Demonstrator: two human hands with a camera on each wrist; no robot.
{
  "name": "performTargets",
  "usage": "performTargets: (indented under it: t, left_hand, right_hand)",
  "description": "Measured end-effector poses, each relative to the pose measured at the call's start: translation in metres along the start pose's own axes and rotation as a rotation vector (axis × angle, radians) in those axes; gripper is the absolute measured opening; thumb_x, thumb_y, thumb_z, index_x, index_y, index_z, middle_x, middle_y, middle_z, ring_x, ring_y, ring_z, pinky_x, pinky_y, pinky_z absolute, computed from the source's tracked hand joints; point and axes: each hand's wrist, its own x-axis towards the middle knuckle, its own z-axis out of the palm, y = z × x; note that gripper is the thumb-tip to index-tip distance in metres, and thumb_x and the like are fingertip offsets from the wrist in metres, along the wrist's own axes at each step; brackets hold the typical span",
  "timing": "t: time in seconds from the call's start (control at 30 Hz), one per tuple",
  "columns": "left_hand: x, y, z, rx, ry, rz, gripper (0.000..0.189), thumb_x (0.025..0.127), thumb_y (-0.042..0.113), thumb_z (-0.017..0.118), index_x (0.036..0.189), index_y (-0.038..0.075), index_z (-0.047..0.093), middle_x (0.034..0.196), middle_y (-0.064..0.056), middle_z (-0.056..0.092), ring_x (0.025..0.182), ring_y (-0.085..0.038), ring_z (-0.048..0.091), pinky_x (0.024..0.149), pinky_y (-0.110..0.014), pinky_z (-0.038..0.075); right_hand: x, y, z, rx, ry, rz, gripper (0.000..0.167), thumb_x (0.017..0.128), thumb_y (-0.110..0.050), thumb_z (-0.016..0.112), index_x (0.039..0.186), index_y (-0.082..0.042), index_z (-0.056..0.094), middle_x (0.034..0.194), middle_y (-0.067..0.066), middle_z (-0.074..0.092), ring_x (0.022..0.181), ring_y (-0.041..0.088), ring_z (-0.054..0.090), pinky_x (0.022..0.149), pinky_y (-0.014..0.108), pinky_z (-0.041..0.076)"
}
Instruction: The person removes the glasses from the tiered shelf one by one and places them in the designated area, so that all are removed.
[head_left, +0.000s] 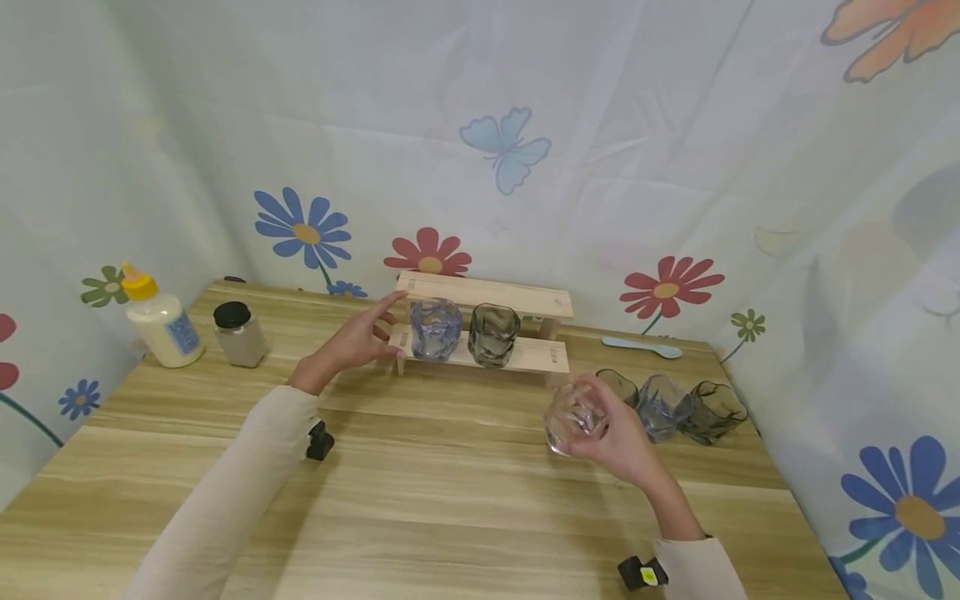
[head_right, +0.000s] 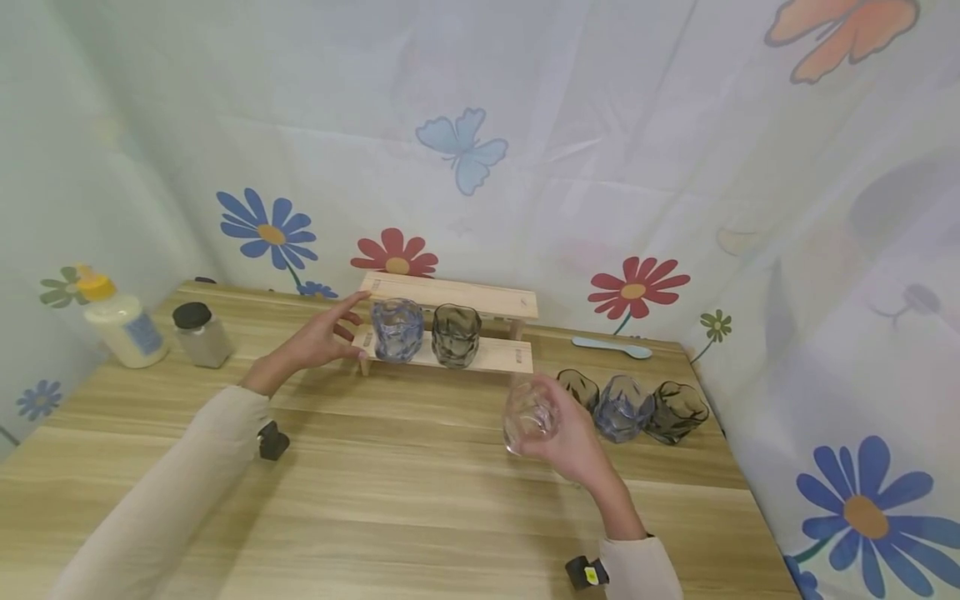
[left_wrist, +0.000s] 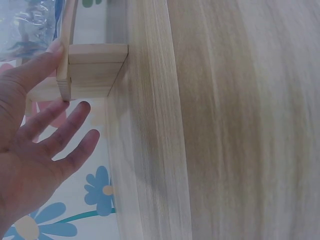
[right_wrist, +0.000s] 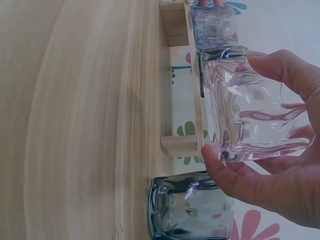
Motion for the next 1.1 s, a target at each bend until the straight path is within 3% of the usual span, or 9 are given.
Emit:
performTargets:
  t: [0.1,0.23,0.3,0.37,0.47,0.53,0.8,1.1]
  left_hand:
    - [0.000,0.000,0.000,0.000,-0.003,0.000,0.102,0.084,0.008,0.080,0.161,0.029,0.016,0.139,-0.027,0.050,0.112,-0.045,0.064,0.090,-0.054,0.055]
    - [0.000,0.000,0.000,0.001,0.002,0.001,0.103,0.084,0.009,0.080,0.161,0.029,0.016,0.139,-0.027,0.050,0.112,-0.045,0.064,0.090,-0.055,0.055]
    - [0.000,0.000,0.000,0.003,0.003,0.002,0.103,0.084,0.009,0.080,0.161,0.028,0.015,0.139,-0.027,0.050,0.111,-0.045,0.064,0.089,-0.054,0.055]
    - [-0.001,0.000,-0.001,0.004,0.003,0.003,0.103,0.084,0.009,0.080,0.161,0.028,0.015,0.139,-0.027,0.050,0.111,-0.045,0.064,0.089,-0.054,0.055]
    - [-0.001,0.001,-0.001,0.006,0.002,0.004,0.102,0.084,0.008,0.080,0.161,0.027,0.016,0.139,-0.027,0.050,0.111,-0.045,0.064,0.088,-0.054,0.055]
    - [0.000,0.001,-0.001,0.005,0.000,0.006,0.102,0.084,0.009,0.080,0.161,0.027,0.016,0.139,-0.027,0.050,0.111,-0.045,0.064,0.088,-0.054,0.055]
    - [0.000,-0.001,0.001,0.009,0.004,0.002,0.103,0.084,0.010,0.081,0.161,0.028,0.016,0.139,-0.027,0.050,0.111,-0.045,0.064,0.089,-0.055,0.055]
    - [0.000,0.001,0.000,0.004,0.005,0.004,0.102,0.084,0.009,0.081,0.161,0.029,0.017,0.138,-0.028,0.051,0.110,-0.046,0.064,0.089,-0.055,0.055]
  right_hand:
    - [-0.004,0.002,-0.002,0.007,0.002,0.007,0.087,0.068,-0.009,0.090,0.143,-0.011,0.045,0.135,0.030,0.057,0.079,0.017,0.063,0.058,0.025,0.050]
    - [-0.009,0.006,-0.005,0.020,-0.004,0.012,0.086,0.070,-0.007,0.089,0.143,-0.011,0.044,0.137,0.032,0.054,0.063,0.012,0.057,0.057,0.026,0.051]
    - [-0.012,0.008,-0.005,0.024,0.001,0.011,0.085,0.069,-0.006,0.089,0.142,-0.011,0.045,0.137,0.032,0.054,0.069,0.017,0.062,0.057,0.027,0.051]
    - [-0.015,0.011,-0.006,0.019,0.005,0.007,0.085,0.069,-0.006,0.089,0.141,-0.009,0.045,0.137,0.031,0.054,0.087,0.028,0.067,0.058,0.027,0.052]
    - [-0.020,0.015,-0.006,0.027,0.011,0.012,0.084,0.069,-0.005,0.089,0.140,-0.008,0.045,0.135,0.029,0.056,0.112,0.043,0.062,0.063,0.027,0.054]
    - [-0.022,0.018,-0.006,0.039,0.009,0.015,0.084,0.068,-0.005,0.090,0.140,-0.008,0.045,0.133,0.028,0.058,0.119,0.047,0.058,0.066,0.028,0.055]
    - [-0.030,0.024,-0.007,0.087,0.012,0.053,0.084,0.067,-0.005,0.090,0.138,-0.010,0.047,0.133,0.027,0.058,0.124,0.052,0.053,0.076,0.038,0.058]
    - [-0.036,0.032,-0.009,0.066,0.024,0.077,0.088,0.067,-0.001,0.088,0.142,-0.006,0.043,0.130,0.031,0.058,0.115,0.049,0.060,0.071,0.030,0.058]
